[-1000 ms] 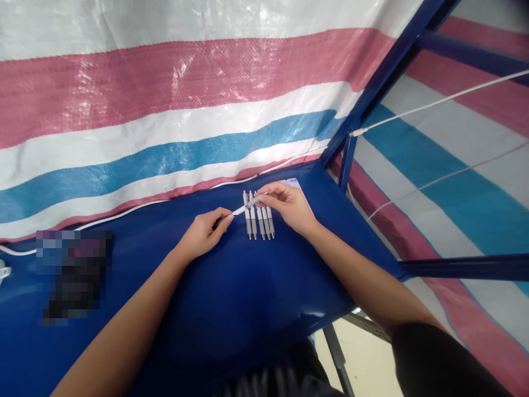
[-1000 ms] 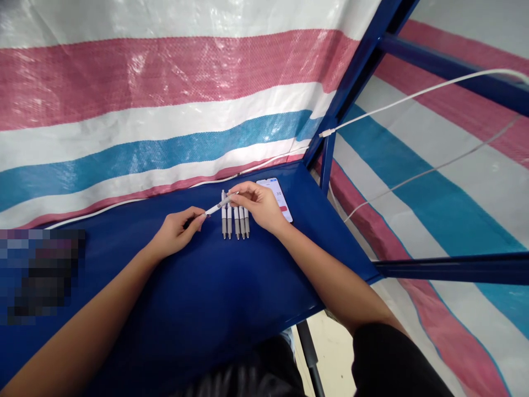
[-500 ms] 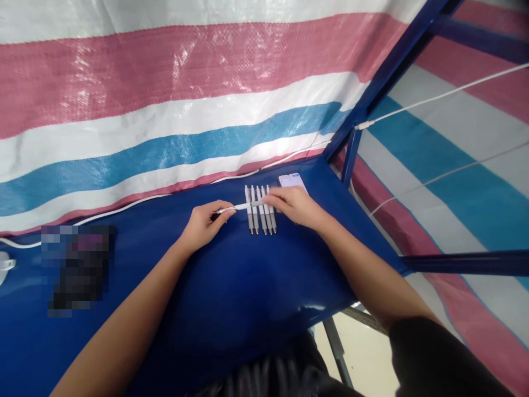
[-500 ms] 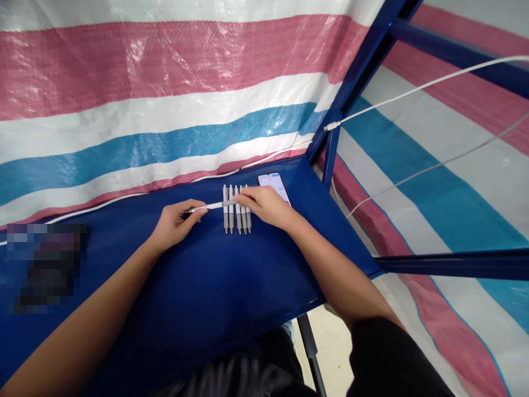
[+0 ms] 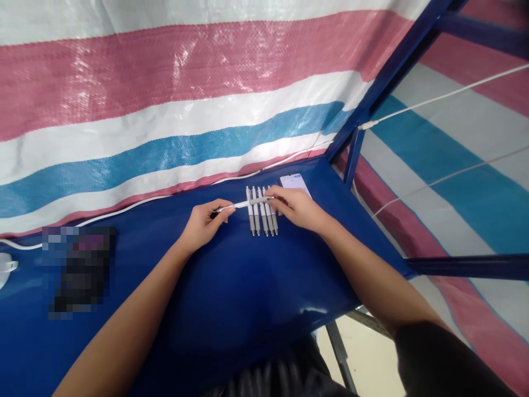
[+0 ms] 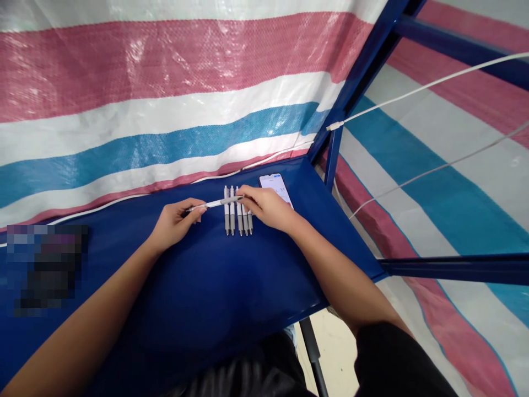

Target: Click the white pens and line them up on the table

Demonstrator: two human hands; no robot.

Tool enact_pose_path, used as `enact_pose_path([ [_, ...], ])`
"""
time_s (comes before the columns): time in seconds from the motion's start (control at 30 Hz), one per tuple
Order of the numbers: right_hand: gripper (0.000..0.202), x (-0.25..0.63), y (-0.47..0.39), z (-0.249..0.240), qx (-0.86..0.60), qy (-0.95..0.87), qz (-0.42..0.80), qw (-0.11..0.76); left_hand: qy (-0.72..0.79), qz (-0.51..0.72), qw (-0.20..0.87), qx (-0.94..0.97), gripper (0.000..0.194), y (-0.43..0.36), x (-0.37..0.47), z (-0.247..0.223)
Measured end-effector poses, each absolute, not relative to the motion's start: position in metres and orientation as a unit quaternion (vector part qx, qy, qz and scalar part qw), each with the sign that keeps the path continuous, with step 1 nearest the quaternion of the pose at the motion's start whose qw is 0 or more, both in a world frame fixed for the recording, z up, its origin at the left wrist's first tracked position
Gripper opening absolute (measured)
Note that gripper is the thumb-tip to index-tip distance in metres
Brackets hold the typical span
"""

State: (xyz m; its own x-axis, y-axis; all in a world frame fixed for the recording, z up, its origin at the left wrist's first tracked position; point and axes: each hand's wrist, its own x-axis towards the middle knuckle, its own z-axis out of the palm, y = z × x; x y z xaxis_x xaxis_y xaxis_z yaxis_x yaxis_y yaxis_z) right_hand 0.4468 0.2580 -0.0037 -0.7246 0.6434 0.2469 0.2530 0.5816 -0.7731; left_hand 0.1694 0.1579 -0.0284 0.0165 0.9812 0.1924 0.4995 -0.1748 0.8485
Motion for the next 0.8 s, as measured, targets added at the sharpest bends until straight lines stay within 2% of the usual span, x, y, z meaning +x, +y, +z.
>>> enact_pose_path([
  [0.1, 0.014, 0.446, 0.255, -0.003, -0.254, -0.863, 0.350, 0.260, 0.568, 0.405, 0.308, 0.647, 0.038, 0.159, 0.169, -0.028],
  [0.3, 0.028, 0.445, 0.255, -0.002, -0.227, -0.888, 0.333, 0.222, 0.551, 0.371, 0.332, 0.670, 0.038, 0.158, 0.171, -0.025],
  [0.5, 0.025, 0.446, 0.253, 0.002, -0.244, -0.881, 0.352, 0.201, 0.569, 0.390, 0.332, 0.643, 0.039, 0.157, 0.170, -0.017],
  [0.8, 0.045, 0.433, 0.241, 0.002, -0.305, -0.790, 0.489, 0.208, 0.563, 0.423, 0.302, 0.643, 0.034, 0.157, 0.172, -0.010],
])
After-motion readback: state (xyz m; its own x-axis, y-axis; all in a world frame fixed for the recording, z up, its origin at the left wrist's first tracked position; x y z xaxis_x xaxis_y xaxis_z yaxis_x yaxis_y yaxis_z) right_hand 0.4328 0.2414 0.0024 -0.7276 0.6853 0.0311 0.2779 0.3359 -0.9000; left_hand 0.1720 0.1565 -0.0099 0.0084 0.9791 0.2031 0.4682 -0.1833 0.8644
